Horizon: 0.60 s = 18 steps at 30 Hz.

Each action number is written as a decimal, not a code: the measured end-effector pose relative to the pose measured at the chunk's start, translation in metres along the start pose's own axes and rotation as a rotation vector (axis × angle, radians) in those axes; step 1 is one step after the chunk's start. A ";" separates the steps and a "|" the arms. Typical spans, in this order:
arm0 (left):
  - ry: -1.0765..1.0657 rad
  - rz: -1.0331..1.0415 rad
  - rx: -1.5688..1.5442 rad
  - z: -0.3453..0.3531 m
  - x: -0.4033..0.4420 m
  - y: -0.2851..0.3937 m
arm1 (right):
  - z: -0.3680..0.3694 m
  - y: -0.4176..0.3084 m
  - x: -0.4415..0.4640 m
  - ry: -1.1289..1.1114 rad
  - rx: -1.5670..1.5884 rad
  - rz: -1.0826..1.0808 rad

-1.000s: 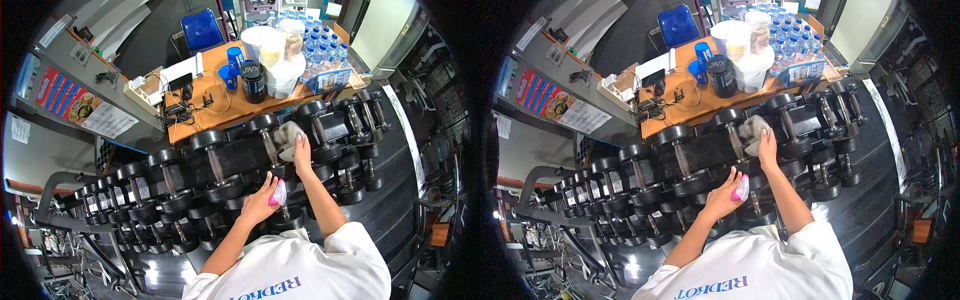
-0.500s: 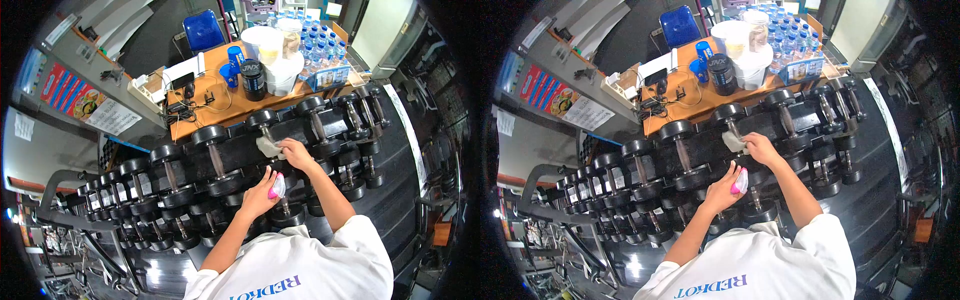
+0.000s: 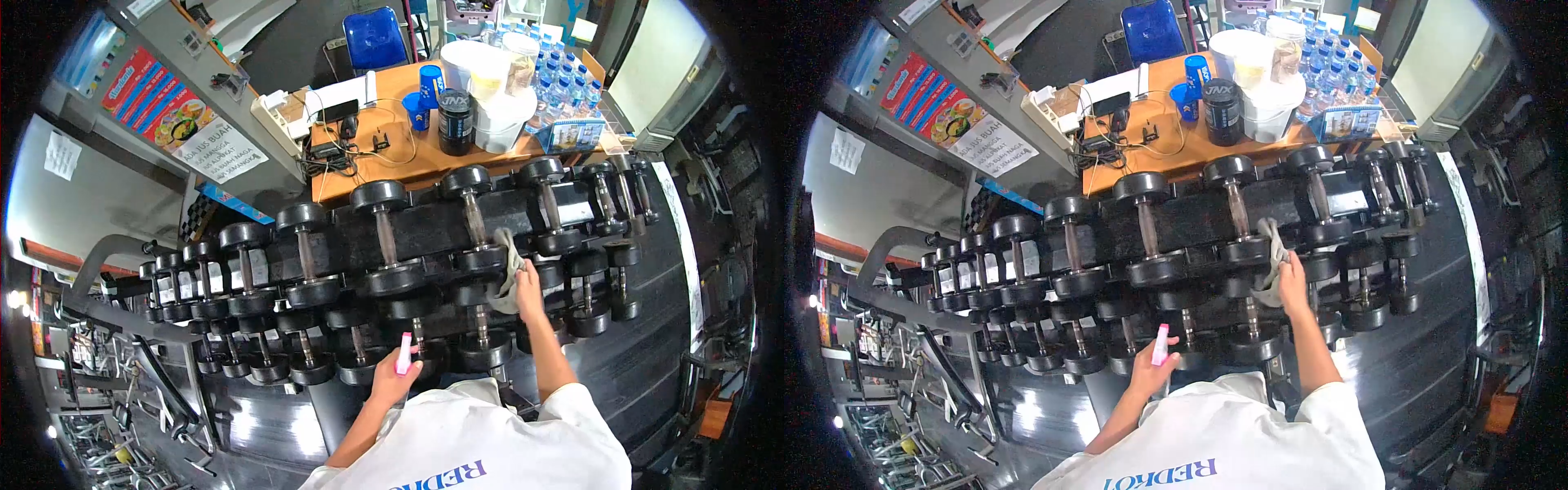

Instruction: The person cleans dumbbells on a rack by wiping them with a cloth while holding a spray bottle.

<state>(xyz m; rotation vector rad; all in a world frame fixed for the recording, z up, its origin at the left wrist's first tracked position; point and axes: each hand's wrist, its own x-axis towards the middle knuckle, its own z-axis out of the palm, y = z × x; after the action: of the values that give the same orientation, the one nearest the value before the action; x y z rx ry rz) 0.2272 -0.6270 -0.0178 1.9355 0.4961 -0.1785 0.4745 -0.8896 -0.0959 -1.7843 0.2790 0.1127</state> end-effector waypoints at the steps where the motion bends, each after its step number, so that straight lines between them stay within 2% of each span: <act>1: 0.053 0.098 -0.027 -0.002 -0.004 -0.012 | 0.004 -0.006 -0.018 -0.067 0.005 0.020; 2: 0.042 0.111 -0.025 -0.005 -0.008 -0.017 | 0.005 -0.008 -0.035 -0.129 0.012 0.038; 3: 0.034 0.120 -0.027 -0.009 -0.010 -0.021 | 0.002 0.039 -0.035 -0.284 -0.065 -0.026; 4: 0.027 0.136 -0.030 -0.014 -0.010 -0.025 | 0.007 0.050 -0.056 -0.260 -0.200 -0.124; 6: -0.005 0.169 -0.027 -0.026 -0.018 -0.021 | 0.008 0.033 -0.098 -0.505 -0.339 -0.069; 8: -0.185 0.087 0.104 -0.045 -0.027 -0.018 | 0.019 0.028 -0.144 -0.609 -0.308 -0.010; 9: -0.233 0.157 0.104 -0.052 -0.032 -0.024 | 0.030 0.036 -0.167 -0.615 -0.302 -0.074; 10: -0.239 0.166 0.093 -0.057 -0.036 -0.034 | 0.043 0.043 -0.185 -0.652 -0.522 -0.111; 11: -0.232 0.292 0.104 -0.062 -0.041 -0.045 | 0.054 0.037 -0.207 -0.817 -0.350 -0.055; 12: -0.230 0.414 0.118 -0.067 -0.048 -0.056 | 0.068 0.023 -0.238 -0.847 -0.133 0.299; 13: -0.326 0.343 0.153 -0.073 -0.053 -0.066 | 0.084 0.056 -0.255 -0.869 -0.095 0.195; 14: -0.300 0.417 0.177 -0.075 -0.062 -0.072 | 0.092 0.035 -0.278 -0.892 0.035 0.253; 17: -0.473 0.151 0.062 -0.077 -0.083 -0.093 | 0.098 0.043 -0.320 -0.835 0.116 0.341; 18: -0.501 0.155 0.070 -0.076 -0.089 -0.099 | 0.095 0.048 -0.331 -0.829 0.079 0.381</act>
<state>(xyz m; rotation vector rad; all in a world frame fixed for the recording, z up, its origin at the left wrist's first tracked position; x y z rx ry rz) 0.0979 -0.5483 -0.0396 1.8981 0.0080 -0.5683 0.1494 -0.7656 -0.0886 -1.4464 0.0139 1.0640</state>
